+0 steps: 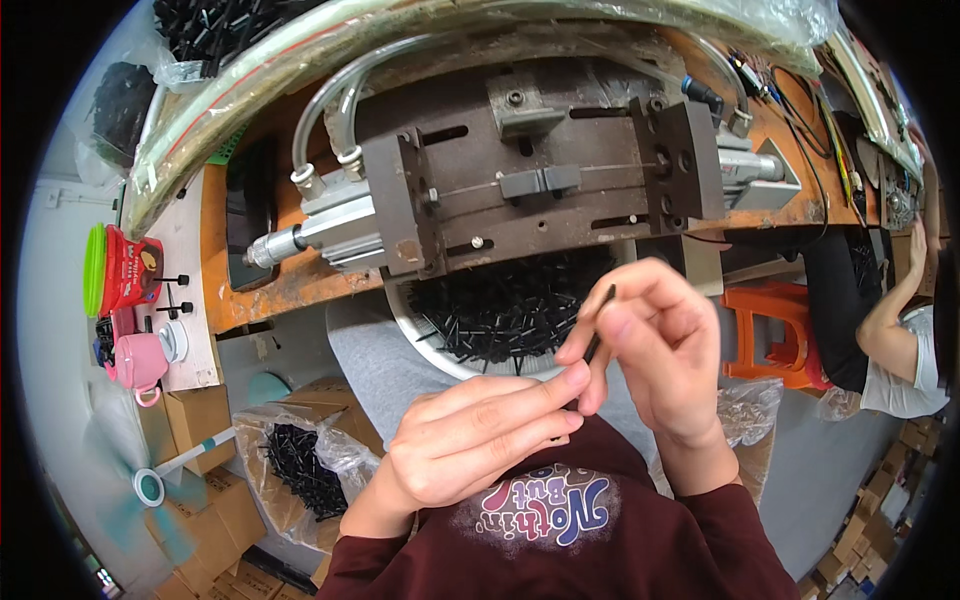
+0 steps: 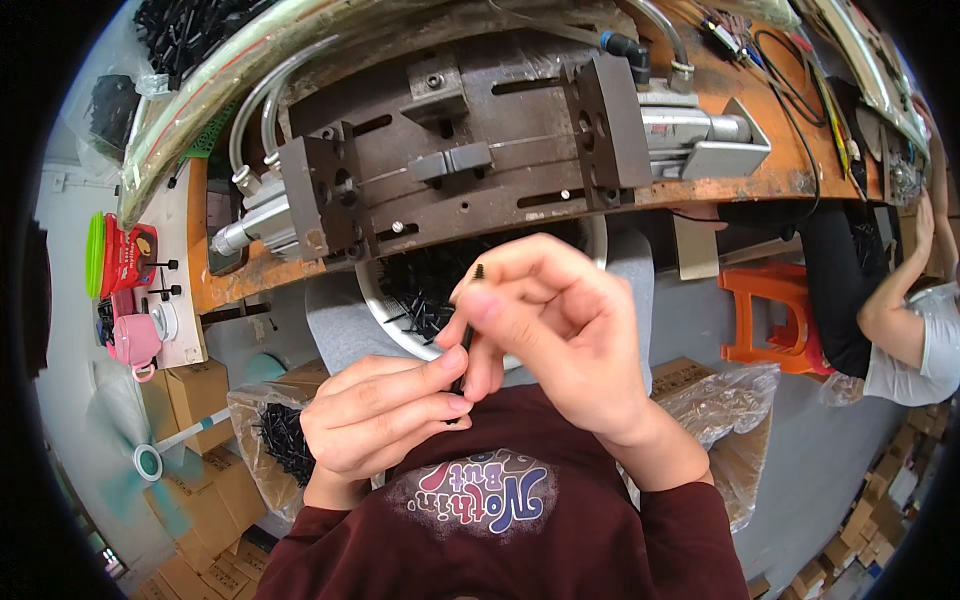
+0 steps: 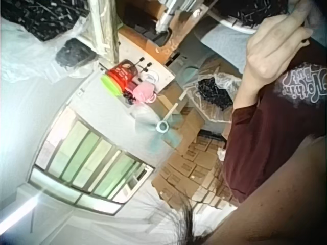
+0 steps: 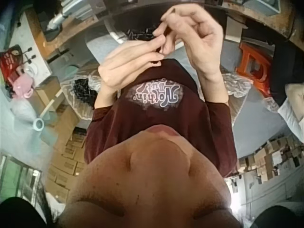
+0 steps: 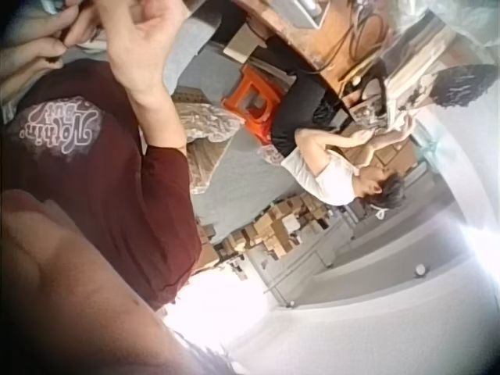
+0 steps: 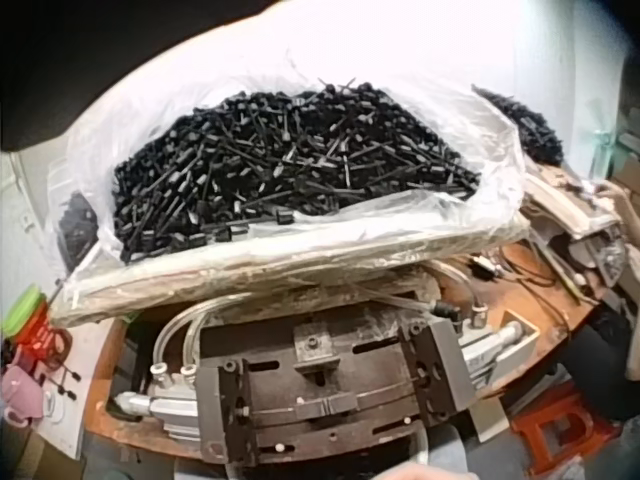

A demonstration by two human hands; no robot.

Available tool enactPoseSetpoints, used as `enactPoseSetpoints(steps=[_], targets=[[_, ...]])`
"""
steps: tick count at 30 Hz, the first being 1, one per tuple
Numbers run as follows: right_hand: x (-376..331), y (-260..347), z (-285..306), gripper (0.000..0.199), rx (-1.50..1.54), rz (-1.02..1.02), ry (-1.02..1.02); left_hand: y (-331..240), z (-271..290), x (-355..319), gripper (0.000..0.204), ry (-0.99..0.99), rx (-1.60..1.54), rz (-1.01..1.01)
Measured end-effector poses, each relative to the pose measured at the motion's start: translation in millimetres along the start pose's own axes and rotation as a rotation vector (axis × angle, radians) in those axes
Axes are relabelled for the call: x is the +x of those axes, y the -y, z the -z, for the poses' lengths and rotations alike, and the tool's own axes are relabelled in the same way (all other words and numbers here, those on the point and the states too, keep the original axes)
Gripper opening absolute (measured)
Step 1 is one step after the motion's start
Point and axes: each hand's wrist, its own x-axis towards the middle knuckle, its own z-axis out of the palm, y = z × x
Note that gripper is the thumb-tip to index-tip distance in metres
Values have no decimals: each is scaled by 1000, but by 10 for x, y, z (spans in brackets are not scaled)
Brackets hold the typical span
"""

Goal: Assembling small plastic components using a pneumatic press machine at a workshop bench.

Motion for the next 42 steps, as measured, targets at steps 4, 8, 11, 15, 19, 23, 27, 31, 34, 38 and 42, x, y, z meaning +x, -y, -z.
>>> enactPoseSetpoints(steps=[4,8,11,15,19,23,27,31,34,38,42], targets=[[18,20,42,7,4,2,69,30,17,33,31,-24,47,-58],[111,196,39,12,-238,-2,61,31,54,92,33,-67,145,-82],[337,504,-45,21,-575,190,-63,56,98,197,34,-112,173,-39],[988,938,-5,10,-1114,812,-251,202,12,297,32,-148,361,3],[1666,1424,-13,26,-1688,1035,-182,352,-155,403,28,-128,496,-17],[2129,1479,-50,24,-2002,1020,63,365,-237,473,26,-111,615,-38],[2236,1471,-24,23,-1864,952,81,356,-187,551,25,-48,594,-7],[2017,1628,-174,10,-1366,793,-62,363,-196,533,24,-38,610,16],[1784,1598,-270,12,-855,628,-195,360,-175,523,23,-29,613,27],[1638,1531,90,21,-629,575,-34,302,-103,550,33,26,543,60],[1016,1150,-19,26,-424,179,139,188,-26,547,64,-270,42,146]])
